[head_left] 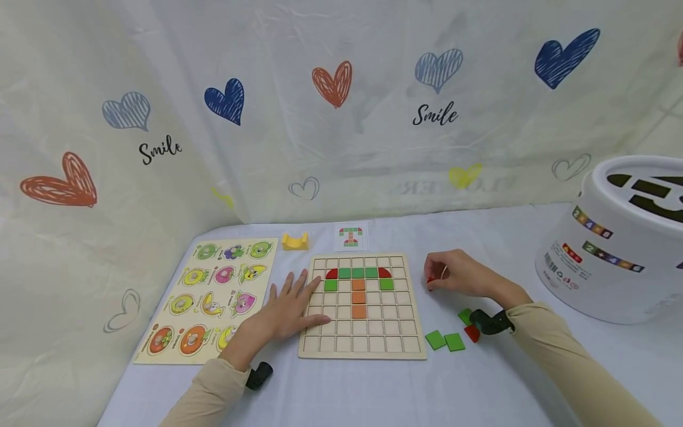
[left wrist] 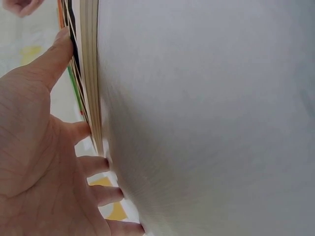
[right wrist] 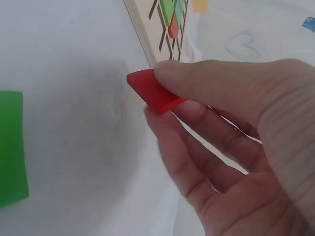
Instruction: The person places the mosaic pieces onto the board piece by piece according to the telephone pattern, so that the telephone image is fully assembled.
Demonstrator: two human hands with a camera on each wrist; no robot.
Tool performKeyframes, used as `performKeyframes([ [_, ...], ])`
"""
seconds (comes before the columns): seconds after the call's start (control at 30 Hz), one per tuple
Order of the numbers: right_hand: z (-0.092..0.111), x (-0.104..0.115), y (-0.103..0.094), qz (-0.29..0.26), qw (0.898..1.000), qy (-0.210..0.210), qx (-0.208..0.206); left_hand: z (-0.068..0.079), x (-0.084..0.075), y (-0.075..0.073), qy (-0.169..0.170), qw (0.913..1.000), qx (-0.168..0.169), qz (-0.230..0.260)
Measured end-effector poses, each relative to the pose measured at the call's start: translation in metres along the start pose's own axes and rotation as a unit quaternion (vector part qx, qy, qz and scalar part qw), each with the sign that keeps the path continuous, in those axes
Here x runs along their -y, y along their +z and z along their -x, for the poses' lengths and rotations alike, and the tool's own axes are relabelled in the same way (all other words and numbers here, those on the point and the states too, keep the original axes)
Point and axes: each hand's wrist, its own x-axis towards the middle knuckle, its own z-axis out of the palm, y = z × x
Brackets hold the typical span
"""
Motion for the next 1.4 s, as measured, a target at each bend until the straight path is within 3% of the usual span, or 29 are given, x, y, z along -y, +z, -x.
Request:
performKeyframes([
  [0.3, 0.006, 0.000, -0.004, -0.036, 0.999, -0.030, 0.009, 0.001, 0.000, -0.001, -0.001, 1.0000, 0.003, 0.001],
  [0.73, 0.011, 0.001, -0.002, -0.069, 0.996, -0.026, 0.054, 0.002, 0.000, 0.001, 0.000, 1.0000, -0.002, 0.001],
  [1.03, -0.003, 0.028, 0.015, -0.079, 0.994, -0.067, 0.039, 0.001, 0.001, 0.002, -0.002, 1.0000, 0.002, 0.004],
  [1.4, -0.022, 0.060, 0.049, -0.123, 0.983, -0.117, 0.066, 0.001, -0.001, 0.001, -0.002, 1.0000, -0.003, 0.004],
])
